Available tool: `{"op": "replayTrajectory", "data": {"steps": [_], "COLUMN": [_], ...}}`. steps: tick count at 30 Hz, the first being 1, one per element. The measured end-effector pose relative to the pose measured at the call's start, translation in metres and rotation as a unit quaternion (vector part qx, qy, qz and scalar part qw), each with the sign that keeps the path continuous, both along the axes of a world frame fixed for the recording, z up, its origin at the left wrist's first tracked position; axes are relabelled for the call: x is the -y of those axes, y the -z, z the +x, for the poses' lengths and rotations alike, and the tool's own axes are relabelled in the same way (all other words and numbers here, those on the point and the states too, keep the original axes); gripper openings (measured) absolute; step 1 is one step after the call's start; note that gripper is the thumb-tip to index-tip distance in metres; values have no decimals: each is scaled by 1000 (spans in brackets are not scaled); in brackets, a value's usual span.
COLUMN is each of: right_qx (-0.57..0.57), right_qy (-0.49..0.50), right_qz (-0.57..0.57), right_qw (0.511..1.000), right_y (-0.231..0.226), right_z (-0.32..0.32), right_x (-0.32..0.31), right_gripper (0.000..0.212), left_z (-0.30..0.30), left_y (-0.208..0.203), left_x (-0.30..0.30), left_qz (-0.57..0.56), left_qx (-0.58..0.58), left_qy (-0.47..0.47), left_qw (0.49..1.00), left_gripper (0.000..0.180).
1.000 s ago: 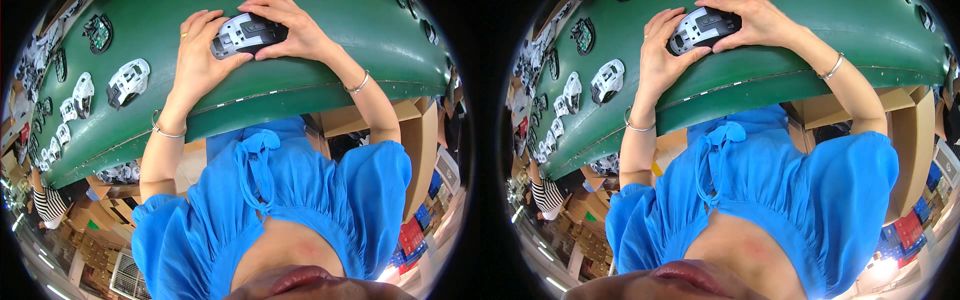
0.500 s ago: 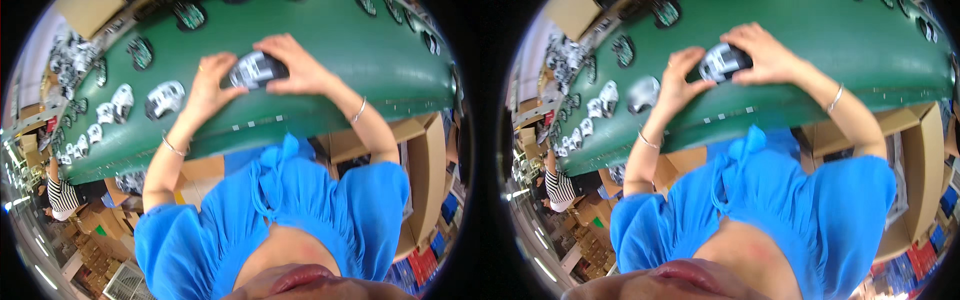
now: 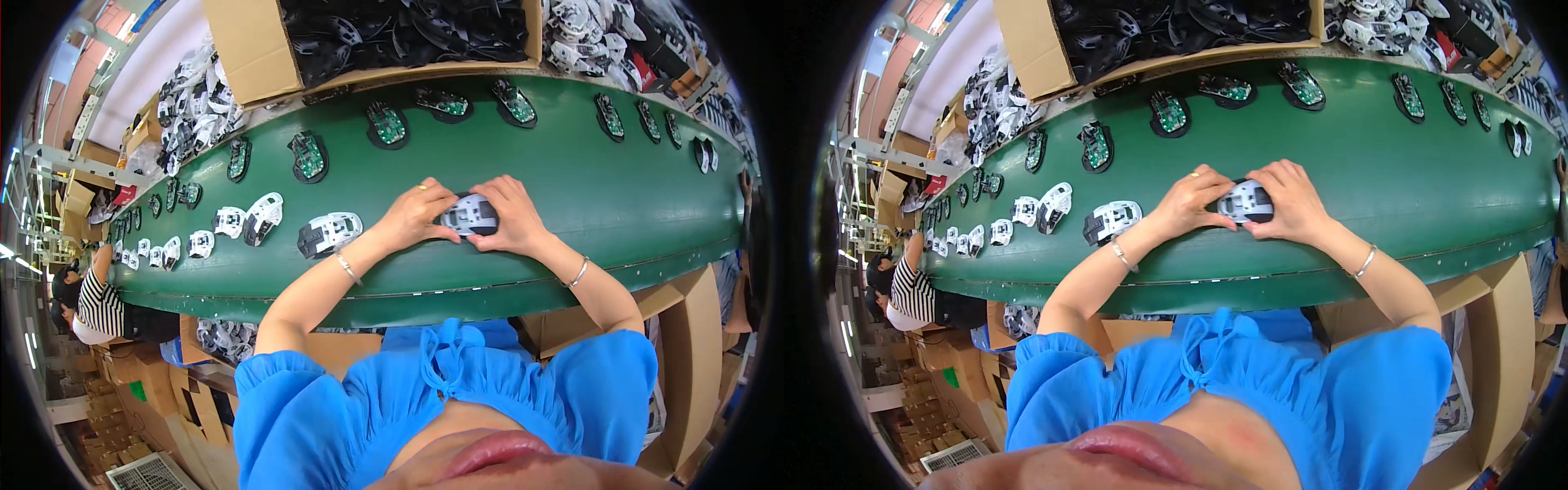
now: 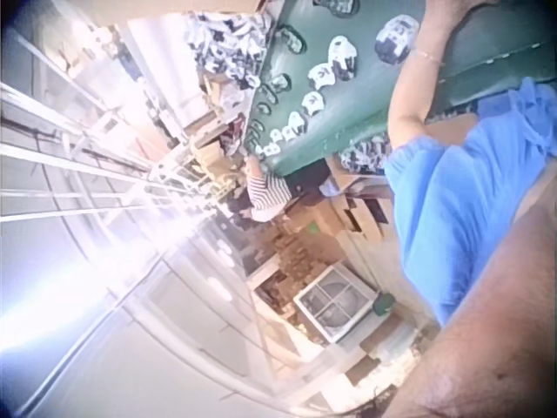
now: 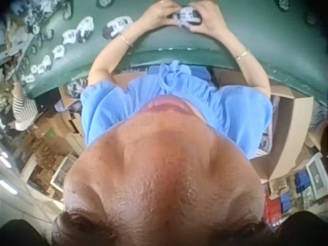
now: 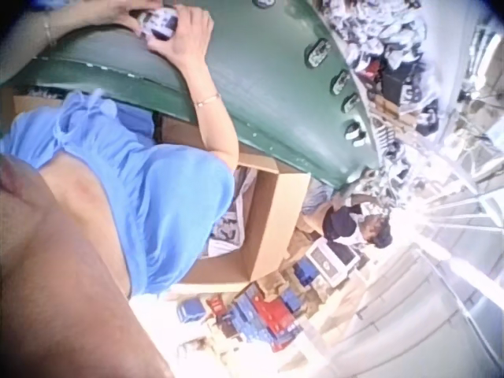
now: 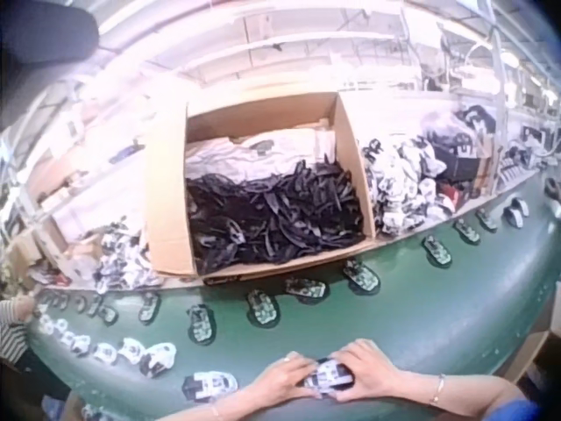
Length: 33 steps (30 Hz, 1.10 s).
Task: The person assembles computer mouse shells by fitting side panels onto the mouse frames by hand and placing them onto the conveyor belt.
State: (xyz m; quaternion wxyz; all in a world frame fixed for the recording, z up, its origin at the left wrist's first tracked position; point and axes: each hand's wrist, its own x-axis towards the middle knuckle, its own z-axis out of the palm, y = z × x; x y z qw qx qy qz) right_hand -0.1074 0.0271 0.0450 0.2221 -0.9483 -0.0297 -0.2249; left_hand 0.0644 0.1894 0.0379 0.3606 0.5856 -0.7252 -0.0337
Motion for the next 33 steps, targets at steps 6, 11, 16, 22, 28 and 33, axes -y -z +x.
{"op": "replayTrajectory", "data": {"steps": [6,11,16,22,28,33], "right_qx": [-4,-58,-97,-21,168,130], "right_qy": [47,89,213,427,135,122], "right_qz": [-24,-59,-122,-266,90,48], "right_qw": [999,993,965,864,972,983], "right_y": [-4,-12,-23,-28,-86,-102], "right_z": [0,-3,-20,-49,96,228], "right_x": [-11,-19,7,94,36,27], "right_gripper": [67,66,69,64,27,33], "left_z": [9,6,-2,25,42,32], "left_y": [10,2,-40,-54,-32,-27], "left_x": [13,3,-63,-165,-169,-117], "left_qz": [-4,66,121,108,147,110], "left_qx": [-21,-62,-32,-58,-48,45], "left_qy": [33,7,-76,-273,-334,-340], "left_qw": [999,996,989,954,930,933], "left_gripper": [54,61,79,77,65,63]}}
